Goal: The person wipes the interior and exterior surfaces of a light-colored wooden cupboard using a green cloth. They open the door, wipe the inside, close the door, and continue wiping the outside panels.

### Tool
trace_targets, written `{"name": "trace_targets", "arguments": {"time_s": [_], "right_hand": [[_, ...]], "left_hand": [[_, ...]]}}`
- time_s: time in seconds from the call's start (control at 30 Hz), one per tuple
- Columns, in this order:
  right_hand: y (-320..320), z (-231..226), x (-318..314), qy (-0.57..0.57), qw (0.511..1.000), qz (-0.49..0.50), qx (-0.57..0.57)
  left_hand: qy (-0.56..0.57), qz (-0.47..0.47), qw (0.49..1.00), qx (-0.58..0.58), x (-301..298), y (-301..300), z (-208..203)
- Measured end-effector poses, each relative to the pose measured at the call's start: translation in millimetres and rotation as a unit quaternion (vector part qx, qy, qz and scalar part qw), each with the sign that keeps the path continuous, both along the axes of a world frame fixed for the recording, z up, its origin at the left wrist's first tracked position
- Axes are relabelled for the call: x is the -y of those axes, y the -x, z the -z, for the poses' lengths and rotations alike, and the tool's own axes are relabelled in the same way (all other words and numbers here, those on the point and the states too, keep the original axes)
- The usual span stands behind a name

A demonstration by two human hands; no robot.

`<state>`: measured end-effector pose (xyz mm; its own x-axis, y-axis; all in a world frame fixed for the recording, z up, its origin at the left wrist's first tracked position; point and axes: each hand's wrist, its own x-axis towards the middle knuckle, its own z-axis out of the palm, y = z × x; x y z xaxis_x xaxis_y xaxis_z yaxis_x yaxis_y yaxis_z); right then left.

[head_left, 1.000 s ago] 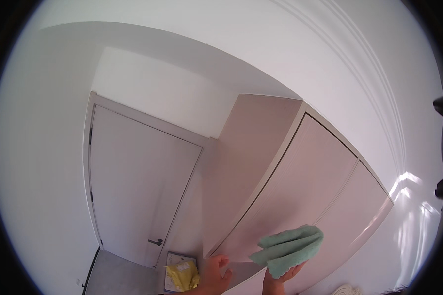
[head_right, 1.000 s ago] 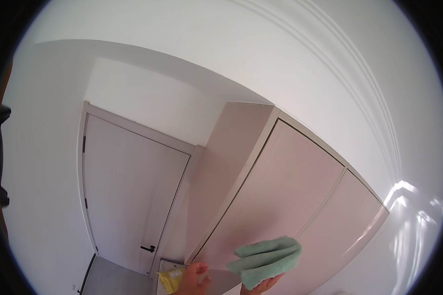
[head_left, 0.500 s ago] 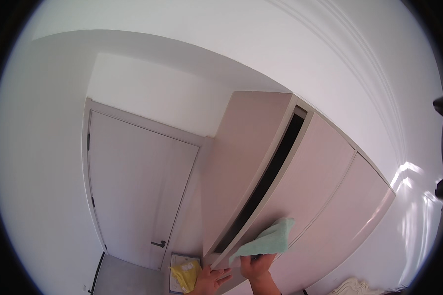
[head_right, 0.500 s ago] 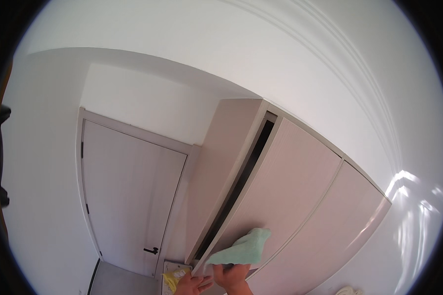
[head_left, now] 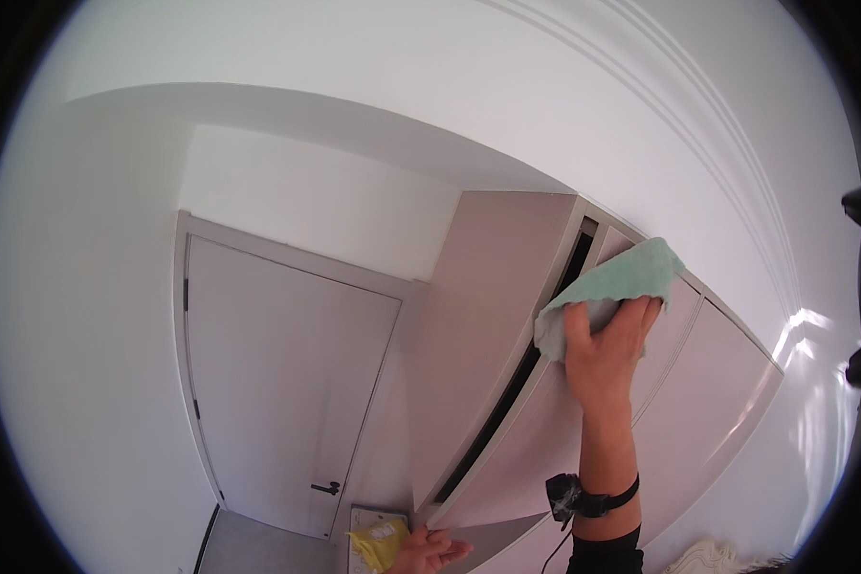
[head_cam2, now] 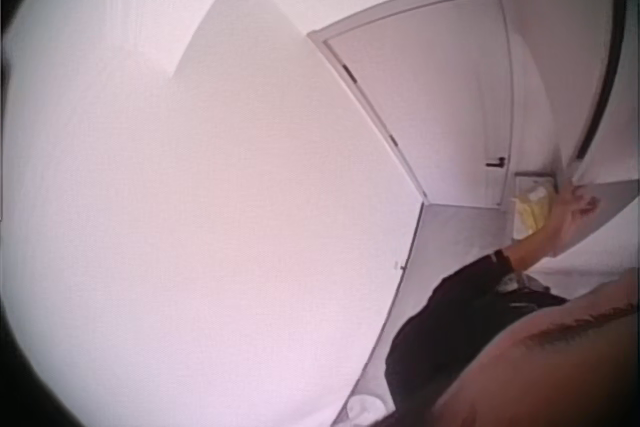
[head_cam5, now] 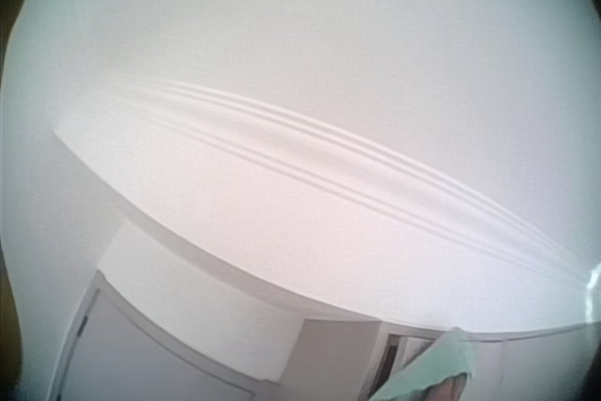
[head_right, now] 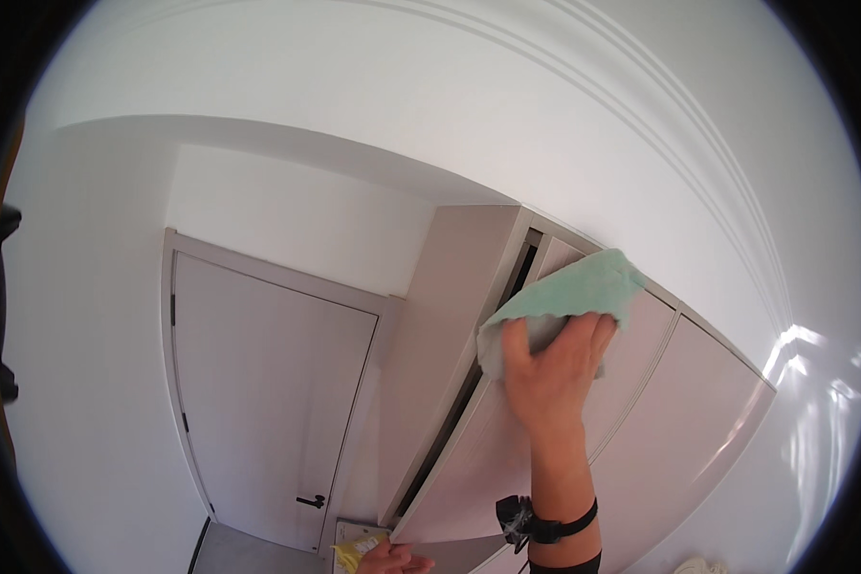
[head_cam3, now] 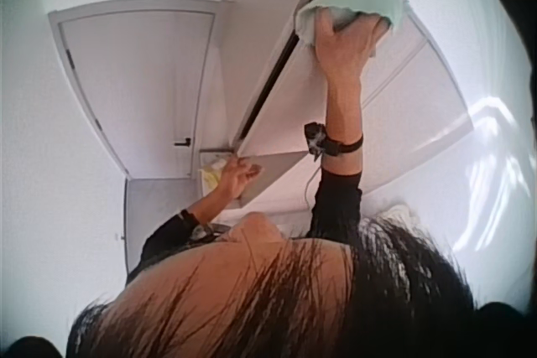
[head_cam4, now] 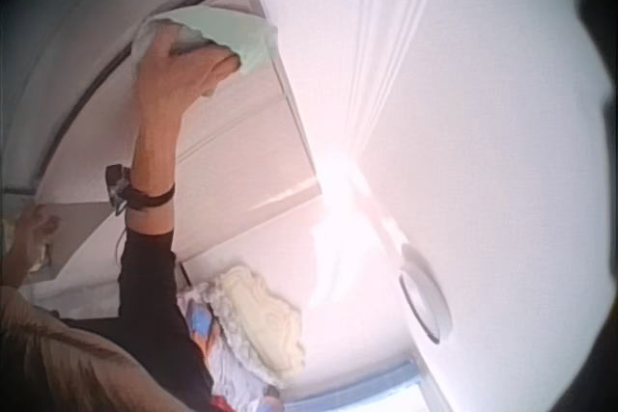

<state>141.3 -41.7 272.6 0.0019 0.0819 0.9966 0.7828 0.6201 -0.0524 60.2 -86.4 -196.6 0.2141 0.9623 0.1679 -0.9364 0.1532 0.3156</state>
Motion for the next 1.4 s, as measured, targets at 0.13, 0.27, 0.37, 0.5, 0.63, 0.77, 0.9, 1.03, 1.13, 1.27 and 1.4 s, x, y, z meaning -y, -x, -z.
{"name": "trace_targets", "arguments": {"time_s": [0.13, 0.27, 0.37, 0.5, 0.63, 0.77, 0.9, 1.03, 1.13, 1.27, 1.4], "right_hand": [[3, -40, -6, -0.055, 0.998, 0.009, 0.01], [0, -21, -20, -0.065, 0.993, 0.087, 0.054], [-3, 12, -26, -0.04, 0.989, 0.107, 0.093], [-6, 70, -24, 0.038, 0.989, 0.086, 0.113], [-20, 107, -33, 0.022, 0.994, 0.054, 0.095], [-36, 126, -36, 0.02, 0.992, 0.068, 0.103], [-47, 142, -12, 0.048, 0.99, 0.052, 0.123], [-53, 148, 30, 0.092, 0.99, -0.025, 0.106], [-44, 139, 48, 0.071, 0.992, 0.008, 0.1], [-29, 105, 57, -0.013, 0.994, 0.053, 0.098], [-20, 71, 45, -0.081, 0.996, -0.004, 0.035]], "left_hand": [[-0.001, 0.04, 0.999, -0.002, 1, 7, -7], [-0.058, 0.068, 0.995, 0.047, 7, 12, -27], [0.085, 0.06, 0.994, 0.028, 11, 14, -40], [0.046, 0.171, 0.96, 0.218, 8, 15, -38], [0.014, 0.116, 0.983, 0.142, -4, 12, -28], [0.143, 0.111, 0.974, 0.139, -6, 12, -17], [0.11, 0.078, 0.991, -0.007, 7, 2, -6], [0.075, -0.01, 0.987, -0.139, 25, -11, -1], [-0.039, -0.048, 0.974, -0.219, 40, -8, -2], [-0.09, -0.065, 0.968, -0.224, 52, -3, -4], [-0.125, -0.038, 0.966, -0.222, 43, -2, 5]]}}
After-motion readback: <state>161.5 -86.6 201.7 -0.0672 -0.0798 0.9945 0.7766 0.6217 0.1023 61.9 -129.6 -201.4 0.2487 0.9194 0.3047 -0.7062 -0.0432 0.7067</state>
